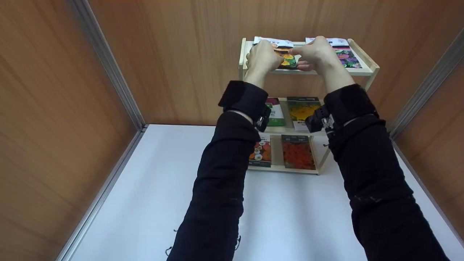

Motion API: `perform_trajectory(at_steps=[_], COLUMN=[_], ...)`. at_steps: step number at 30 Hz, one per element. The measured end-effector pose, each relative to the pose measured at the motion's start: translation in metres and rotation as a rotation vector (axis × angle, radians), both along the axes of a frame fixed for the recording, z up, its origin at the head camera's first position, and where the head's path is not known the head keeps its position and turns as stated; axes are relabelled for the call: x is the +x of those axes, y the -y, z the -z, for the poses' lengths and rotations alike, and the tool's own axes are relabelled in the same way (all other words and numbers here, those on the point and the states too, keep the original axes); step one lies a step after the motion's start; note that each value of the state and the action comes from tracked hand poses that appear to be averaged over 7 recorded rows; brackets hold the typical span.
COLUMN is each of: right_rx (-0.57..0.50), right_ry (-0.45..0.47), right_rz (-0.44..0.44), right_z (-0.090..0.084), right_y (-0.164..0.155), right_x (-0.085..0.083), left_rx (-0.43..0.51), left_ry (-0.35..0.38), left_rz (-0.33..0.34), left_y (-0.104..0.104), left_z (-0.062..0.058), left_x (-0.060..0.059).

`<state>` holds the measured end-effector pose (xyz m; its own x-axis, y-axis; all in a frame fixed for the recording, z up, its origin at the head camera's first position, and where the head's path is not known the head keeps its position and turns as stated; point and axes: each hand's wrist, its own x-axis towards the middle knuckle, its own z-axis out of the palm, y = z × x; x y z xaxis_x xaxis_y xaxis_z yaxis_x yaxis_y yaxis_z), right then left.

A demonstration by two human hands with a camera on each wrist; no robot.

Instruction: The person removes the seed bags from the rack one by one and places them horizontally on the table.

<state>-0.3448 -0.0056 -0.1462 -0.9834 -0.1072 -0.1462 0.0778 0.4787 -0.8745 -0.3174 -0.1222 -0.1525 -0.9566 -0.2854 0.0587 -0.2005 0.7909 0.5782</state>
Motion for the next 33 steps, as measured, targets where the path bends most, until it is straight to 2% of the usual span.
perform_trajectory(at_steps=[5, 11, 14, 18, 21, 27, 29, 33], right_rx=[-0.180, -0.333, -0.404, -0.484, -0.508, -0.474, -0.466, -0.493], right_ry=[0.065, 0.112, 0.103, 0.053, 0.035, 0.015, 0.006, -0.025], right_rz=[0.025, 0.042, 0.060, 0.113, 0.135, 0.112, 0.096, 0.042], right_z=[0.001, 0.003, 0.003, 0.004, 0.006, 0.011, 0.013, 0.015], right_y=[-0.011, -0.018, -0.020, -0.022, -0.025, -0.031, -0.032, -0.037], right_x=[-0.005, -0.009, -0.008, -0.006, -0.003, 0.000, 0.001, 0.005], left_rx=[0.115, 0.154, 0.178, 0.238, 0.311, 0.548, 0.628, 0.727], left_ry=[-0.047, -0.165, -0.238, -0.279, -0.263, -0.207, -0.206, -0.212], left_rz=[-0.052, -0.120, -0.126, -0.120, -0.123, -0.141, -0.123, -0.056], left_y=[-0.001, 0.002, 0.006, 0.011, 0.015, 0.023, 0.027, 0.035], left_z=[-0.003, -0.005, -0.003, 0.002, 0.005, 0.009, 0.011, 0.014], left_x=[0.000, 0.000, 0.002, 0.004, 0.003, -0.001, -0.001, 0.006])
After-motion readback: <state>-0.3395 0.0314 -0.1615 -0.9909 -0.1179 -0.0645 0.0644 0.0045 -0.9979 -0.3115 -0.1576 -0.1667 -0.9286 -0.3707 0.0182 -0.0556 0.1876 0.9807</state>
